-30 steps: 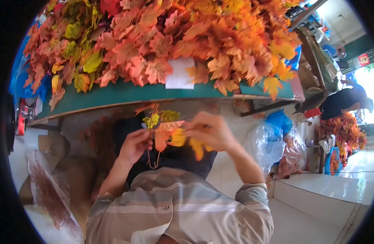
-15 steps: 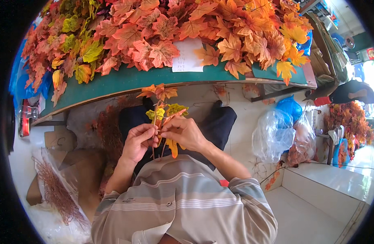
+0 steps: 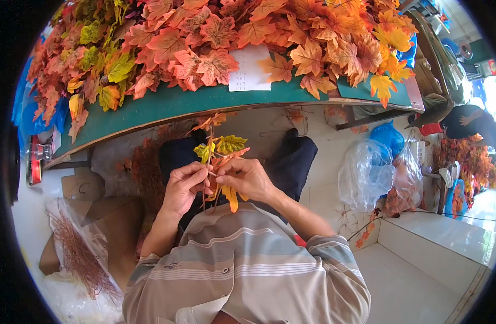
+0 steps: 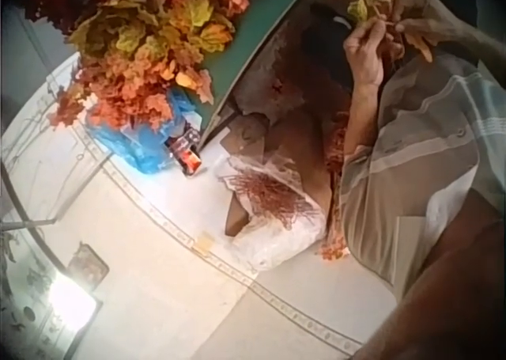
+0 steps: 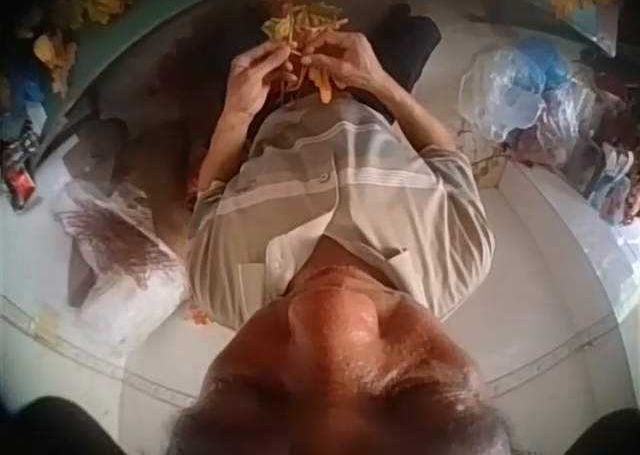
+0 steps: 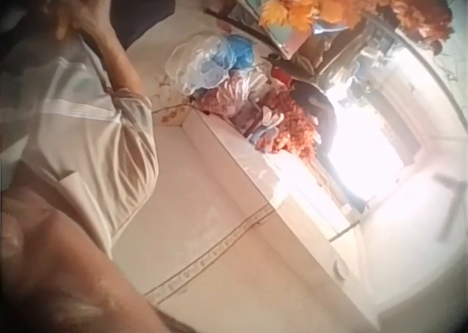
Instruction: The person assembles artificial maple leaf branches by attaching plastic leaves to wire stems by hand.
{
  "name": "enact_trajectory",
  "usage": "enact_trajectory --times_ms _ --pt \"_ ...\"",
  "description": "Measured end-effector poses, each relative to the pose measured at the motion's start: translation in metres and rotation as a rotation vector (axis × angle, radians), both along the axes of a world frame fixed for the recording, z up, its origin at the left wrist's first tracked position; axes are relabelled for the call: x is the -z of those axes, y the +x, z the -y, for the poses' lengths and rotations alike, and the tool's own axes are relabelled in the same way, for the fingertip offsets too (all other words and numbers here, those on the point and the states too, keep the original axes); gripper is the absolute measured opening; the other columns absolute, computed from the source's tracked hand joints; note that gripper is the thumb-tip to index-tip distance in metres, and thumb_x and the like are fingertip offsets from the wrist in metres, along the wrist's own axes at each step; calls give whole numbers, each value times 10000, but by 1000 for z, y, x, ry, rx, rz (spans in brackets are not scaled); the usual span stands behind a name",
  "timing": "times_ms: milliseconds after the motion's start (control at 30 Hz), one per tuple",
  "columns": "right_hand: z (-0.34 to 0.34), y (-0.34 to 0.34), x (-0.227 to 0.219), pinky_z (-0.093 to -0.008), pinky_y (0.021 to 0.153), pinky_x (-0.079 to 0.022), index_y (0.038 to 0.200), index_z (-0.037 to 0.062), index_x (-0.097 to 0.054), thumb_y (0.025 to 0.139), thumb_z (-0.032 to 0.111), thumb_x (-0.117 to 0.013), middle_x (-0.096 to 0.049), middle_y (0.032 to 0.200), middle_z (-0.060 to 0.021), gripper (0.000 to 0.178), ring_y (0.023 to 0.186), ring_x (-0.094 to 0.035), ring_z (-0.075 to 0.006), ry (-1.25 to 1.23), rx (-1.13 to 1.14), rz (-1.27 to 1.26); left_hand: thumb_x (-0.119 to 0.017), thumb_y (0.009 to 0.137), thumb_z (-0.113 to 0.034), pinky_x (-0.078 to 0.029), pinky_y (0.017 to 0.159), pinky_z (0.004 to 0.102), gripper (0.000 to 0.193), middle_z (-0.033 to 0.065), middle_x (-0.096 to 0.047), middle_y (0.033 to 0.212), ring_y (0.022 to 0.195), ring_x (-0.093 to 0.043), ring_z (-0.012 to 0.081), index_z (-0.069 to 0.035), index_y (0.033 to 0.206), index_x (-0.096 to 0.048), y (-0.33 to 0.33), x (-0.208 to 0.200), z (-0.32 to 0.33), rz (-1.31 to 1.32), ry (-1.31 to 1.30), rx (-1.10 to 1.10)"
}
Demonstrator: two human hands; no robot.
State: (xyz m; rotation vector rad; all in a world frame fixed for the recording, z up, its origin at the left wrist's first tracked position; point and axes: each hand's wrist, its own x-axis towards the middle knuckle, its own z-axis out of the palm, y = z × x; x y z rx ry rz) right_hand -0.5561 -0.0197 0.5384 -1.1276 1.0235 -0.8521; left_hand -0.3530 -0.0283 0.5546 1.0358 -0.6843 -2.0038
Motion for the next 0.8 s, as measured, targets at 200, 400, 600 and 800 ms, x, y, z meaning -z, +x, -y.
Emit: enact_trajectory --times_ms 200,400,600,800 --pt "2 3 -9 -239 651 -502 886 -14 -678 815 105 -732 -675 792 -37 149 721 -588 -66 -19 -11 -81 -593 915 -65 -555 542 237 173 69 -640 795 664 -617 104 53 1030 -647 1 -3 2 85 -56 -9" --pt "-2 11 3 -245 662 -510 901 -16 -683 823 87 -718 -680 807 -40 134 728 -599 -77 -39 19 23 -587 920 -64 -513 510 211 160 67 -639 789 655 -611 95 53 1016 -636 0 -3 1 36 -17 -19" --pt "-5 11 -2 -217 703 -497 911 -8 -690 828 65 -716 -685 840 -29 114 771 -611 -59 123 -8 91 -590 919 -66 -518 523 216 155 70 -641 803 663 -613 97 48 1015 -636 -1 -2 -4 28 -36 -67" --pt "-6 11 1 -213 690 -495 920 -6 -694 832 68 -711 -688 841 -29 116 768 -612 -57 94 -1 57 -597 914 -64 -534 541 225 152 72 -646 822 672 -620 103 39 1018 -638 -4 -2 -8 27 -39 -70"
